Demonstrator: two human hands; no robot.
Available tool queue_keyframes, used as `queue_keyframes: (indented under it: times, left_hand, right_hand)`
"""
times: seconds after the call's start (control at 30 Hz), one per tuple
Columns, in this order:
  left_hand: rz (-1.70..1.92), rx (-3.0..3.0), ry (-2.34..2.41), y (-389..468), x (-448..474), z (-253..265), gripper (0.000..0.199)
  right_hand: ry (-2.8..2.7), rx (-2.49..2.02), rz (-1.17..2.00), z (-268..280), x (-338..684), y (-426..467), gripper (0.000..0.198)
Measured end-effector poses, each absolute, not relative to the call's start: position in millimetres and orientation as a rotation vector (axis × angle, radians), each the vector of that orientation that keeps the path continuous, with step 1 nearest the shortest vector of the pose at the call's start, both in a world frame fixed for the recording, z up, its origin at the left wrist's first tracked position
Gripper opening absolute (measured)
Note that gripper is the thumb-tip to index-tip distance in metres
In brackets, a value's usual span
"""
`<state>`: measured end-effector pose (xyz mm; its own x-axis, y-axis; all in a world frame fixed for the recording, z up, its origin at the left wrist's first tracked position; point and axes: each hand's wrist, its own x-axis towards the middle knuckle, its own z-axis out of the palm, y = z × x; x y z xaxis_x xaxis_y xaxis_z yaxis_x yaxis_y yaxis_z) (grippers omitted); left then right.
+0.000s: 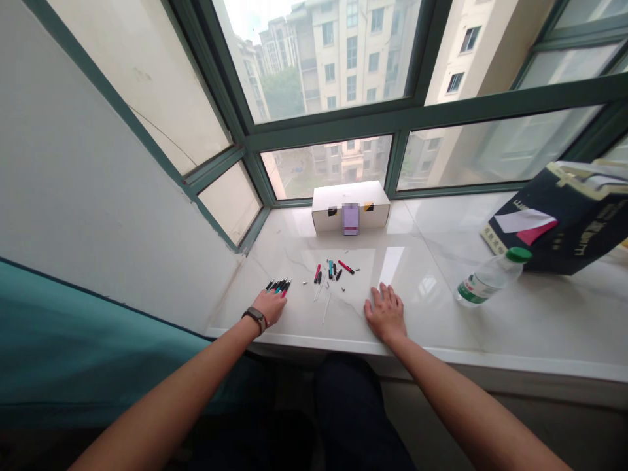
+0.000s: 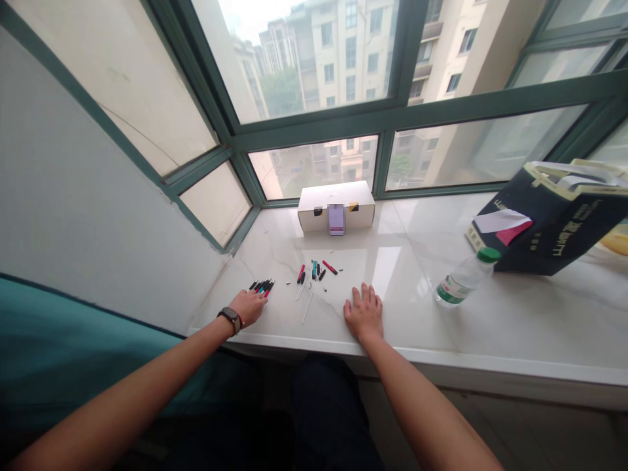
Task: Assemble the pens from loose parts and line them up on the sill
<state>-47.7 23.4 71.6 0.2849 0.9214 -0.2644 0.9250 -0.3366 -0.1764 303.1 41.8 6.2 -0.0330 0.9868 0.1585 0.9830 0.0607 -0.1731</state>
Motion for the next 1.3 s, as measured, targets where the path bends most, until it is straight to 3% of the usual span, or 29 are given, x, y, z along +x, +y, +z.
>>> queue_keyframes:
  times: [0.2,0.37,0.8,1.3]
  left_hand:
    - [-0.387,2.497,1.81,43,-14,77,0.029]
    - [-0.163,2.145,2.008,74,18,76,0.024]
    - [0.052,1.603,2.193,167,43,42,0.037]
    - [0.32,1.363,2.181,165,49,36,0.025]
  right_hand:
    - [-2.108,-1.982,0.005,3,303,43,0.049]
    - [-2.111,-1.98,0.001,3,303,43,0.049]
    - [-2.117,-2.015,0.017,4,304,46,0.05]
    - [-2.105,-2.0,0.055,4,305,46,0.051]
